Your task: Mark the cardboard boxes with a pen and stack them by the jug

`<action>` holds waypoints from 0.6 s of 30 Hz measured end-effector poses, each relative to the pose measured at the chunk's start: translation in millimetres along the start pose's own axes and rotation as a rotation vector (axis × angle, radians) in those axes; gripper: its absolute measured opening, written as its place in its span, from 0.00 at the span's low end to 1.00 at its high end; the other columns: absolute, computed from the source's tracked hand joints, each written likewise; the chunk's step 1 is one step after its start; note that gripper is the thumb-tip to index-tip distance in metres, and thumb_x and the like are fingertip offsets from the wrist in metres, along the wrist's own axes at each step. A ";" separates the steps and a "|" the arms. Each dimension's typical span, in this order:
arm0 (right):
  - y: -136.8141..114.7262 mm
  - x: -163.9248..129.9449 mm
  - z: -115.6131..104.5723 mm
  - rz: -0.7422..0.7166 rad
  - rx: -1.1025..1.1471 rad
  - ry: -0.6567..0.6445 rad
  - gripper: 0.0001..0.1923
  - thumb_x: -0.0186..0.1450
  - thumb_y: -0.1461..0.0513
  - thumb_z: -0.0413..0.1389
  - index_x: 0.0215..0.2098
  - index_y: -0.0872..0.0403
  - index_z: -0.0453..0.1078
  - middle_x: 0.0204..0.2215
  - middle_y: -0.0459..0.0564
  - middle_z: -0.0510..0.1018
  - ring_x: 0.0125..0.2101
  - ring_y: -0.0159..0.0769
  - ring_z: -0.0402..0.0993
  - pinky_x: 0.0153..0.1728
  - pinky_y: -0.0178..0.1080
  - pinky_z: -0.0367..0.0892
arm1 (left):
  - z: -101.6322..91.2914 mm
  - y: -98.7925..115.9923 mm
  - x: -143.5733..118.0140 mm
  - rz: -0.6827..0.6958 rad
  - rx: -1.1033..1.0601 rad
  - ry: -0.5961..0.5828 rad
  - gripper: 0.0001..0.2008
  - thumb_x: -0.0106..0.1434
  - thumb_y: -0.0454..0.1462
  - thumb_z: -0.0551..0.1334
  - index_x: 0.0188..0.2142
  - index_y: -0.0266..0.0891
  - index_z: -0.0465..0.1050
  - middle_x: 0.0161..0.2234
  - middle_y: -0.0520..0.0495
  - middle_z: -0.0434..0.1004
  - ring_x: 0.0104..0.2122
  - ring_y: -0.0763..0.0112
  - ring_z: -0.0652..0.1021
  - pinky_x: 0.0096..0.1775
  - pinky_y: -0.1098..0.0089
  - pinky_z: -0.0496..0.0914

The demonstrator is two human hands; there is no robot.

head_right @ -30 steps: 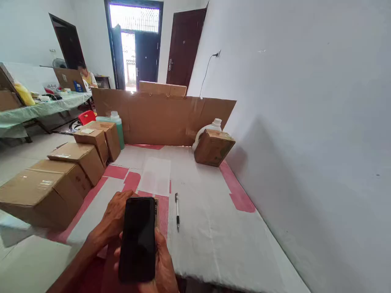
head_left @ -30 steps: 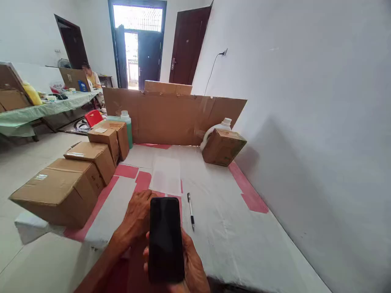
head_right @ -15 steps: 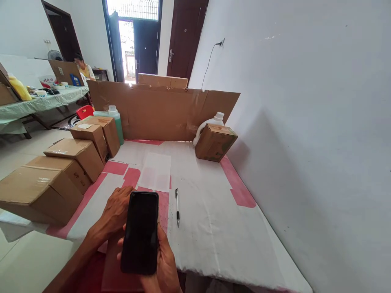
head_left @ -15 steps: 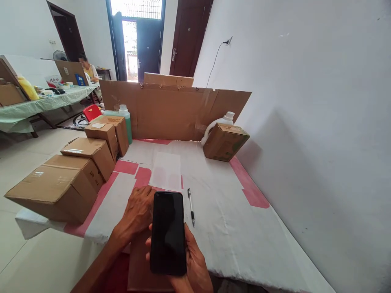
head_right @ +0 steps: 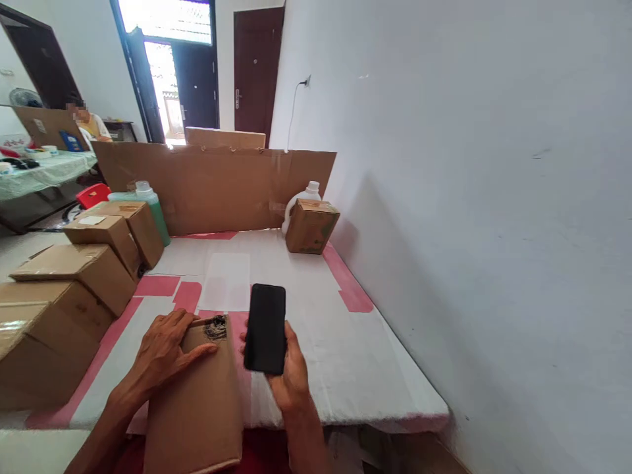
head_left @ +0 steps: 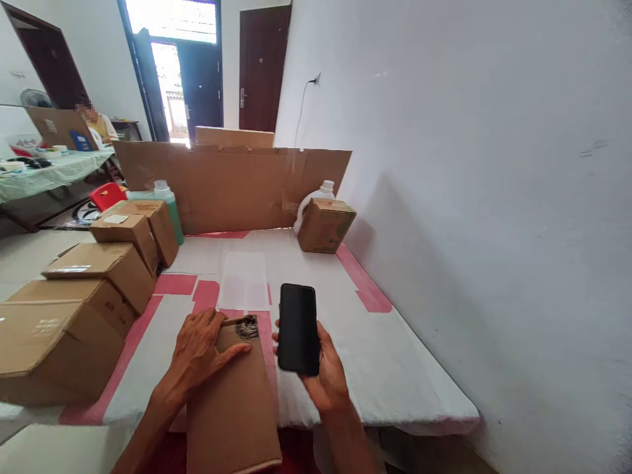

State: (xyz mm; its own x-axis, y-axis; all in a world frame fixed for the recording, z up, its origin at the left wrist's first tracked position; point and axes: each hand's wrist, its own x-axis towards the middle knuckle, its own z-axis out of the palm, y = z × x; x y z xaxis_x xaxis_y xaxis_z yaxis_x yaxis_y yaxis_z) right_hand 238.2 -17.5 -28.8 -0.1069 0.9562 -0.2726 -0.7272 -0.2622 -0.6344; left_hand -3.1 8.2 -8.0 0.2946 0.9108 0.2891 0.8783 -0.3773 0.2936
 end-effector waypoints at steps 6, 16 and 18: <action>-44.0 61.3 -90.4 -0.259 -0.764 0.606 0.28 0.64 0.39 0.49 0.35 0.54 0.72 0.27 0.51 0.80 0.31 0.44 0.78 0.32 0.42 0.71 | 1.9 -3.9 5.8 0.014 -0.017 0.000 0.25 0.65 0.60 0.60 0.41 0.42 0.76 0.37 0.47 0.76 0.39 0.57 0.77 0.46 0.57 0.67; -49.4 69.1 -134.5 -0.213 -1.455 0.791 0.17 0.62 0.54 0.47 0.34 0.55 0.74 0.36 0.67 0.80 0.43 0.60 0.75 0.45 0.51 0.66 | 26.6 -18.4 34.6 -0.060 -0.196 -0.143 0.28 0.63 0.60 0.62 0.44 0.39 0.76 0.43 0.42 0.78 0.43 0.54 0.78 0.51 0.53 0.68; -49.1 70.0 -137.4 -0.209 -1.580 0.738 0.26 0.63 0.51 0.46 0.41 0.60 0.76 0.41 0.75 0.79 0.45 0.66 0.75 0.46 0.56 0.66 | 29.2 -22.4 37.4 -0.080 -0.253 -0.107 0.26 0.63 0.56 0.65 0.50 0.39 0.76 0.46 0.42 0.79 0.46 0.55 0.79 0.52 0.54 0.69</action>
State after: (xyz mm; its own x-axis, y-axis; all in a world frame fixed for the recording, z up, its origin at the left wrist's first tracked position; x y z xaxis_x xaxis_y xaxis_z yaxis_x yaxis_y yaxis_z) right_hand 359.6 44.4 -116.2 0.5216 0.8511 -0.0596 0.6572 -0.4453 -0.6081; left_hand -0.8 55.7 -30.4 0.2781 0.9469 0.1615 0.7824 -0.3208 0.5338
